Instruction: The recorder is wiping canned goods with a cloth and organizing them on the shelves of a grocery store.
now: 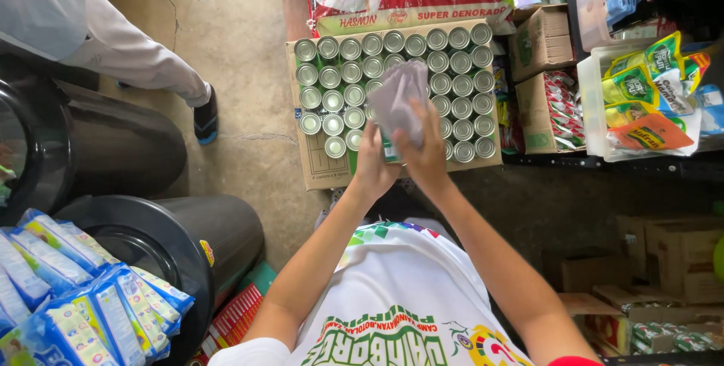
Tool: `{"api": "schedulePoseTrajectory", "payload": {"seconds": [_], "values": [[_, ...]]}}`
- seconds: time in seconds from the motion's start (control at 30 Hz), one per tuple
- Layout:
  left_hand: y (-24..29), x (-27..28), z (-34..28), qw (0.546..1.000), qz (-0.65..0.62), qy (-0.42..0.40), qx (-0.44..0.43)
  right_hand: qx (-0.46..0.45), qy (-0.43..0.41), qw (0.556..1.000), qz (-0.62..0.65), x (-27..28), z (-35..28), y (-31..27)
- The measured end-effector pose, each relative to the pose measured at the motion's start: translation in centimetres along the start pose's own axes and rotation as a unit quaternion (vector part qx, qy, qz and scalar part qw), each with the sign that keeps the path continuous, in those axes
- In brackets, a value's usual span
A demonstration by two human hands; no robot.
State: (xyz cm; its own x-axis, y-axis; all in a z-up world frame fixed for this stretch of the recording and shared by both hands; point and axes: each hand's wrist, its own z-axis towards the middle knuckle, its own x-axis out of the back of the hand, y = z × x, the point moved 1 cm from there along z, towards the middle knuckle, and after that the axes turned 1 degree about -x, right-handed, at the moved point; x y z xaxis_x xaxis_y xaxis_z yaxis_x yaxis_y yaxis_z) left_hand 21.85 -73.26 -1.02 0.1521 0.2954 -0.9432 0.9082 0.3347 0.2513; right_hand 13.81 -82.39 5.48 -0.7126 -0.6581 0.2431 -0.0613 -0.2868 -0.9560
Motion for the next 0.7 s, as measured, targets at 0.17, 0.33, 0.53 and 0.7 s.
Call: {"api": "schedulePoseTrajectory", "payload": {"seconds": [0.17,0.33,0.53,0.7], "values": [[-0.4,3.2,-1.0,0.997,0.074,-0.017,-0.013,0.345,-0.094,0.88,-0.313,0.6,-2.0,-5.1],[-0.6,1.9,-0.2,0.988,0.147,-0.007,-0.039,0.119,-0.045,0.992,-0.014,1.7,2.6,-0.3],[0.4,-0.4,-0.4,0.998,0.047,0.037,0.008,0.076,-0.026,0.996,-0.039,0.0,0.0,-1.7],[0.8,5.0,0.2,0.999,0.032,-0.015,0.012,0.343,-0.098,0.866,-0.351,-0.1,-1.3,-4.0]]}}
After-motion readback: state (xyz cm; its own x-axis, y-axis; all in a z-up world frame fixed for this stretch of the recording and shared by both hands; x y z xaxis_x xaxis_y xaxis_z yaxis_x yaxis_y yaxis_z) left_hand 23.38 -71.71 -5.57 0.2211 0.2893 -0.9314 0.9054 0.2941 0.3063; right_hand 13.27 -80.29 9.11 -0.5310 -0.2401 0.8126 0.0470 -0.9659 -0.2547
